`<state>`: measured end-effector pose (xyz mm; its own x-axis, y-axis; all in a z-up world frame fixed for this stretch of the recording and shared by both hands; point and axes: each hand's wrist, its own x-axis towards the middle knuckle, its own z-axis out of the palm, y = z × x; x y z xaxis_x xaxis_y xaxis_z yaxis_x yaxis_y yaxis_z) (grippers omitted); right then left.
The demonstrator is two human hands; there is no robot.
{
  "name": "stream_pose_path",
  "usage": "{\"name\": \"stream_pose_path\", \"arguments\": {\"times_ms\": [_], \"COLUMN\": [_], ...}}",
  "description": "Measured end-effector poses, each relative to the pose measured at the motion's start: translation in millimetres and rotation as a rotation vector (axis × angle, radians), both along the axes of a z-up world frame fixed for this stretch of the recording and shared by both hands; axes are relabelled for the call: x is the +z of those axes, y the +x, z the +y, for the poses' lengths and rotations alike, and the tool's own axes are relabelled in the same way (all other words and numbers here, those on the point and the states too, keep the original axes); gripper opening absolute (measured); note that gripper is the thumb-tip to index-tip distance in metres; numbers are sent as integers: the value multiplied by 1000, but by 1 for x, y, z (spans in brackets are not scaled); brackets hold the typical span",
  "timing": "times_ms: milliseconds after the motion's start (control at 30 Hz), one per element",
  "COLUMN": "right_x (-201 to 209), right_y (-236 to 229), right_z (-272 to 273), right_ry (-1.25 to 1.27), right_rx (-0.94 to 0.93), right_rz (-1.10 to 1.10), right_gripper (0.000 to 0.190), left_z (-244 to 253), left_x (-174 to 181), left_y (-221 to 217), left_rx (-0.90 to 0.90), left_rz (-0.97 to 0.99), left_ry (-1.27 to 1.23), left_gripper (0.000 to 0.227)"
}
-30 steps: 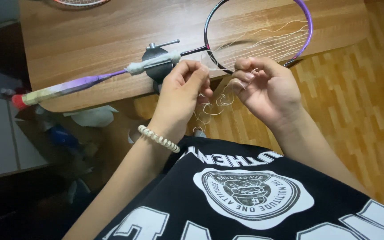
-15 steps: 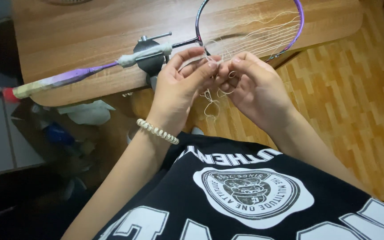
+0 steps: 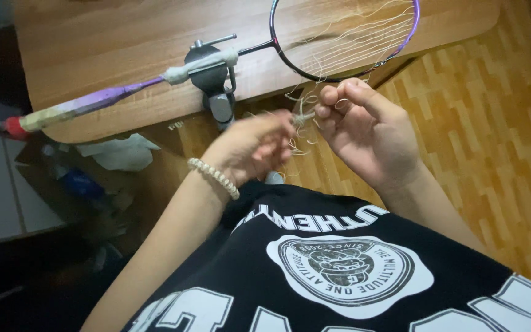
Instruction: Untangling a cluster of white badminton racket strings.
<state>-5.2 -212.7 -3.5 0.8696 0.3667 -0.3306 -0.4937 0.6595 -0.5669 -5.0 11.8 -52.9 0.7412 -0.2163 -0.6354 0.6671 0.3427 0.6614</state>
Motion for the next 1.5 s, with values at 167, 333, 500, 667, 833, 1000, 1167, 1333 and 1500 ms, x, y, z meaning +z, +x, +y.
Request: {"name": "stream_pose_path", "arguments": {"times_ms": [167,333,500,667,833,1000,1167,1333,1500], "right_x": [4,12,-9,-12,-12,-3,-2,-6,2], "right_y": [-10,-25,-37,-38,-34,-36,-35,-30,-28], "right_z": [6,11,11,14,12,11,5,5,16], "right_ry": [-229,-512,-644,-640,-572,-725,-930,-967,-767], "right_rx": [-33,-80,-135,-178,-271,-191,-23,225,310], "right_rz": [-5,88,233,174,118,-13,-73,-127,-209], "right_gripper": [14,12,11,9,11,15,16,22,23], "left_z": [-5,2,22,43,70,115,137,148,113], "left_x": [-3,21,20,28,22,-17,12,12,10], "left_y": [-9,-9,-11,-14,-16,-34,-41,-47,-41], "left_rx": [-241,-424,-354,-146,-304,-865,-1073,-1342,-927], "left_rz": [470,93,-468,-858,-355,-230,-54,-2,-286], "left_ry": [-248,-24,382,436,859,1028,1060,1043,1080], "left_gripper": [25,50,40,40,44,50,54,44,44]}}
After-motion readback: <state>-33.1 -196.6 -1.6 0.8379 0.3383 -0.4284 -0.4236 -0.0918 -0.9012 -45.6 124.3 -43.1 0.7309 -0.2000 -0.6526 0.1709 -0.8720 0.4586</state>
